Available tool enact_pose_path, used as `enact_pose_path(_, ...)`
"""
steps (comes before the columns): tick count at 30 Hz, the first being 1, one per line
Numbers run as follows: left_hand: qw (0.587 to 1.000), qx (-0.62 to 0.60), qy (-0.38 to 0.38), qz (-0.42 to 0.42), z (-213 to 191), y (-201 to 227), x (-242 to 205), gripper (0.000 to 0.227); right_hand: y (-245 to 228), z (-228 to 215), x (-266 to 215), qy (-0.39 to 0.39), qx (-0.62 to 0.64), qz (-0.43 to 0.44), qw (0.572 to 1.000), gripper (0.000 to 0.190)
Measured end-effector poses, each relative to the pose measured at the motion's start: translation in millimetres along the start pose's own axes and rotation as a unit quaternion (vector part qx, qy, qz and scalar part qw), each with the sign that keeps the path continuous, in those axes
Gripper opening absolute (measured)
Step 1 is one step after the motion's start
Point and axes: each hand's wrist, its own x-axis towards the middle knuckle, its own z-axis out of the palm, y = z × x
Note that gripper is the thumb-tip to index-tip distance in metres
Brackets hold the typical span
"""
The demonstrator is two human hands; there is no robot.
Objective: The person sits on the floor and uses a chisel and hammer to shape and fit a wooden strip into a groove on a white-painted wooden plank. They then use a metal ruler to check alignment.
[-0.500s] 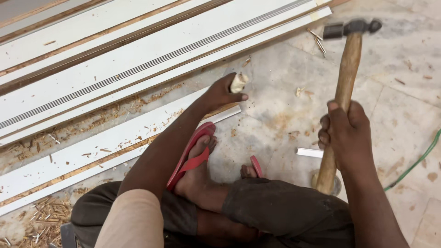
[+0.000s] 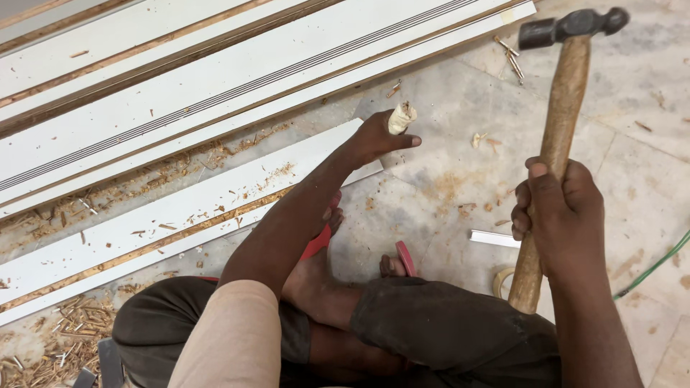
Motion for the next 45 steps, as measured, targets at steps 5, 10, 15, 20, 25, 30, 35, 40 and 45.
enact_pose_path(5,1.0,0.019,-0.002,-0.004,-0.1,-10.6,3.9,0.054,27.0,25.8,5.2,-0.073,-0.032,0.039,0.996,0.017)
enact_pose_path(10,0.997,0.077,-0.016,-0.014,3.4,-15.6,9.1,0.049,18.5,24.6,13.1,-0.13,-0.068,0.088,0.985,0.021)
enact_pose_path(15,1.0,-0.007,-0.017,-0.016,3.3,-20.8,9.6,0.049,15.2,9.9,12.2,-0.015,0.006,-0.027,1.0,0.014)
enact_pose_path(20,0.998,0.032,-0.008,-0.057,2.3,-21.1,11.1,0.047,27.6,23.1,20.7,-0.172,-0.079,0.131,0.973,0.02)
enact_pose_path(25,1.0,0.001,-0.01,-0.004,0.1,-28.8,13.9,0.057,29.0,1.4,28.7,-0.032,0.007,0.019,0.999,0.013)
enact_pose_path(30,0.999,0.036,-0.016,0.005,3.5,-32.5,18.9,0.059,53.0,32.0,34.9,-0.163,-0.172,0.029,0.971,0.02)
enact_pose_path(35,1.0,0.024,-0.015,0.009,4.3,-39.9,17.1,0.062,26.5,7.9,32.6,-0.086,-0.048,0.067,0.993,0.016)
enact_pose_path(40,0.999,0.0,-0.024,-0.029,4.0,-39.7,25.4,0.06,30.7,31.3,19.9,-0.138,-0.036,0.108,0.984,0.023)
enact_pose_path(45,0.999,-0.016,-0.033,-0.035,6.1,-42.7,27.7,0.062,29.4,7.9,39.4,-0.119,-0.03,0.082,0.989,0.021)
